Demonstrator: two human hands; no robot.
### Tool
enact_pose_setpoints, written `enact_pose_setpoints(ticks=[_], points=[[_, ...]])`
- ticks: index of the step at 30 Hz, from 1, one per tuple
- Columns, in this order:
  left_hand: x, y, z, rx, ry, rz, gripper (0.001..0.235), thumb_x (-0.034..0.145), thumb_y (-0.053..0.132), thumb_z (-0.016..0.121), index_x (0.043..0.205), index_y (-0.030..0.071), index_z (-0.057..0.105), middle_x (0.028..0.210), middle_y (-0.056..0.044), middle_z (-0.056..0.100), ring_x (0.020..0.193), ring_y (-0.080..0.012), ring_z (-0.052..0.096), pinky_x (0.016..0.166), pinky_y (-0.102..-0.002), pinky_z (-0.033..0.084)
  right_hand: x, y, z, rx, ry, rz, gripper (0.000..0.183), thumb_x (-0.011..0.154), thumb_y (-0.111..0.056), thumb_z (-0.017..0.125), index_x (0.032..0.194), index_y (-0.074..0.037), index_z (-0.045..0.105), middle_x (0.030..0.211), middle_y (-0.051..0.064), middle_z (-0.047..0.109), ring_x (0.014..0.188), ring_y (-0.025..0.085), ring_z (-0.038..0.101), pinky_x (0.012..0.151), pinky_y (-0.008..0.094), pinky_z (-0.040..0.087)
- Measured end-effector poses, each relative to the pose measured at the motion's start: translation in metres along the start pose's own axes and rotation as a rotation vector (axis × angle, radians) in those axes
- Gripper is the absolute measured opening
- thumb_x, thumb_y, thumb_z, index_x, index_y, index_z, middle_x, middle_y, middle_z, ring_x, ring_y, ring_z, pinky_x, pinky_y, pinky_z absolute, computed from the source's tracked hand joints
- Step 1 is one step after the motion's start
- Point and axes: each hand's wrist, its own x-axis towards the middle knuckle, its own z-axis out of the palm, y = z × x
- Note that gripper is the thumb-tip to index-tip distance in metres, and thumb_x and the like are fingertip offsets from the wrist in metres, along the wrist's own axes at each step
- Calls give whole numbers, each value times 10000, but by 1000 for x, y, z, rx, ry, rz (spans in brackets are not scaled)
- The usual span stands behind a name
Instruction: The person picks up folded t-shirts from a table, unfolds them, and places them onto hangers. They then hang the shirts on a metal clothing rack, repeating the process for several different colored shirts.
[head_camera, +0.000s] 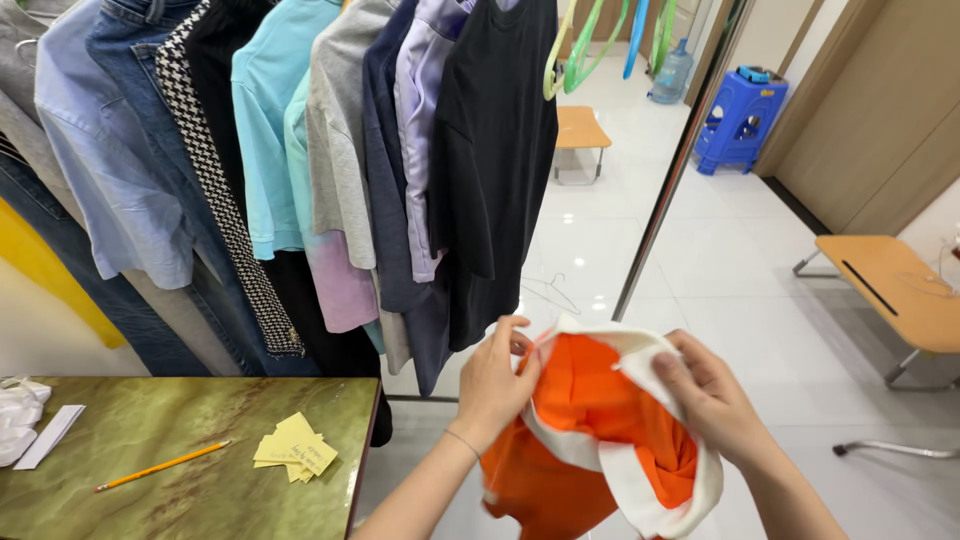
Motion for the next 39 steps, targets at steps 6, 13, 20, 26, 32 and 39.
enact_pose_setpoints(ticks=[6, 13, 20, 26, 32, 39], points=[[-29, -2, 32, -312, -137, 124, 399, 895, 154, 654, 1283, 143, 562, 1198, -53, 696, 1115, -218, 683, 882, -348, 541, 28, -44, 41, -92, -252, -119, 282, 1040, -294, 595, 935, -49, 686, 777, 36, 643, 658, 115, 593, 563, 263, 484], [-5, -17, 17, -405, -204, 246, 398, 852, 63, 578, 1210, 98, 411, 1125, -104, 534, 832, -257, 582, 706, -377, 468, 59, -87, 64, -225, -616, -114, 327, 1004, -333, 595, 1086, -100, 810, 939, 31, 737, 714, 135, 706, 595, 253, 546], [46, -33, -22, -351, -209, 180, 106, 860, 178, 675, 913, 236, 605, 800, 42, 410, 704, -111, 467, 693, -222, 373, 131, -103, 25, -466, -314, 153, 269, 992, -312, 658, 1117, -139, 822, 821, 25, 742, 649, 130, 643, 560, 266, 503], [148, -23, -83, -24, -196, 578, 475, 1002, 0, 581, 1428, 209, 590, 1063, -104, 485, 790, -322, 624, 692, -485, 514, 159, -188, 39, -748, -486, -249, 347, 1020, -441, 628, 844, -165, 744, 708, -53, 703, 628, 87, 669, 561, 277, 550], [222, 34, -100, 246, 5, 721, 94, 855, -74, 537, 853, 13, 571, 987, -112, 449, 423, -426, 453, 353, -555, 371, 273, -248, 95, -782, 217, -489, 581, 952, -316, 633, 1491, -130, 519, 1521, 41, 584, 1388, 207, 544, 1107, 386, 454], [259, 28, -109, 263, 14, 582, 162, 856, -53, 564, 721, 35, 556, 1004, -81, 409, 425, -398, 433, 403, -545, 386, 380, -217, 92, -810, 598, -57, 1007, 906, -120, 713, 1680, -21, 78, 1353, 298, 577, 1249, 462, 567, 1030, 552, 484]])
